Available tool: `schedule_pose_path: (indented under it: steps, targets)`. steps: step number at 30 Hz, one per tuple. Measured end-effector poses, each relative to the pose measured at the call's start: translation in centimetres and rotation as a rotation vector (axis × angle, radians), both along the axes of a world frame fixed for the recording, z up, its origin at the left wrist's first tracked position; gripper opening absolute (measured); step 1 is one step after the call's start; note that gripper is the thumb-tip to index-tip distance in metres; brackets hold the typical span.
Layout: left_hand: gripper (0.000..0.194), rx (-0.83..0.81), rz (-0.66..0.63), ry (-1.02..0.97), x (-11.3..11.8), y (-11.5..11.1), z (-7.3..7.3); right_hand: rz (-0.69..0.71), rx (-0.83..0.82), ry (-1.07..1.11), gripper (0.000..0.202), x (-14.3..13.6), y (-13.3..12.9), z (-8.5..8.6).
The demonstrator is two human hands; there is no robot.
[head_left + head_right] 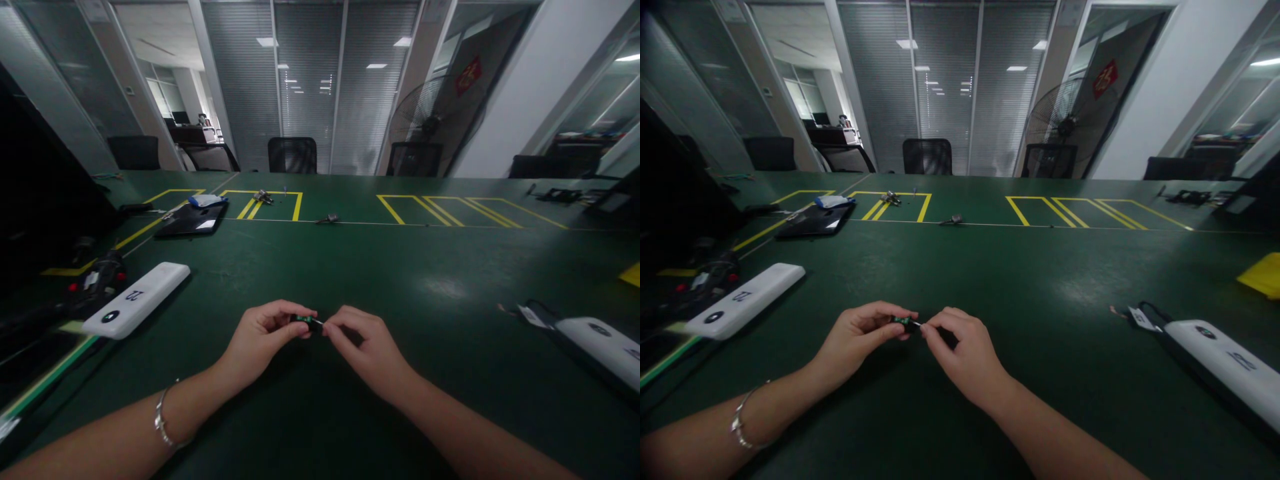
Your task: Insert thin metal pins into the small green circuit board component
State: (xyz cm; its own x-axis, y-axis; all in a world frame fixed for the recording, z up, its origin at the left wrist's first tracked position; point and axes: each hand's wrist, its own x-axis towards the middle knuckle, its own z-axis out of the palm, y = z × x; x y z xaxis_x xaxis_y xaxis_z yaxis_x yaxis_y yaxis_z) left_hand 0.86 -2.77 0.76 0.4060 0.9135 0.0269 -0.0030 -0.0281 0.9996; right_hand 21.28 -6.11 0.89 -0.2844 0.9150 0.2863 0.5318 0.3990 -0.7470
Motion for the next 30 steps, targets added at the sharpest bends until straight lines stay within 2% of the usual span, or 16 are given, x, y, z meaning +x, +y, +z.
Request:
schedule_pose_path:
  steps: [4,8,12,22,26,30]
  targets:
    - [0.014,0.071,-0.049,0.082,-0.29,0.25,0.03,-0.052,0.002,0.026,0.020,0.10,0.08,0.04]
    - [0.014,0.306,-0.217,0.389,-0.54,0.42,0.11,-0.064,0.001,0.037,0.021,0.11,0.12,0.07]
    - [0.012,0.481,-0.283,0.526,-0.44,0.52,0.24,-0.053,0.013,0.012,0.019,0.04,0.16,-0.11]
    - [0.020,0.579,-0.290,0.629,-0.33,0.22,0.35,-0.043,0.005,0.005,0.019,0.08,0.10,-0.09]
    - [0.025,0.600,-0.226,0.638,-0.20,-0.09,0.41,-0.049,0.008,0.002,0.018,0.00,0.12,-0.12]
    - [0.018,0.624,-0.172,0.701,-0.06,-0.46,0.91,-0.048,0.006,-0.011,0.018,-0.04,0.17,-0.16]
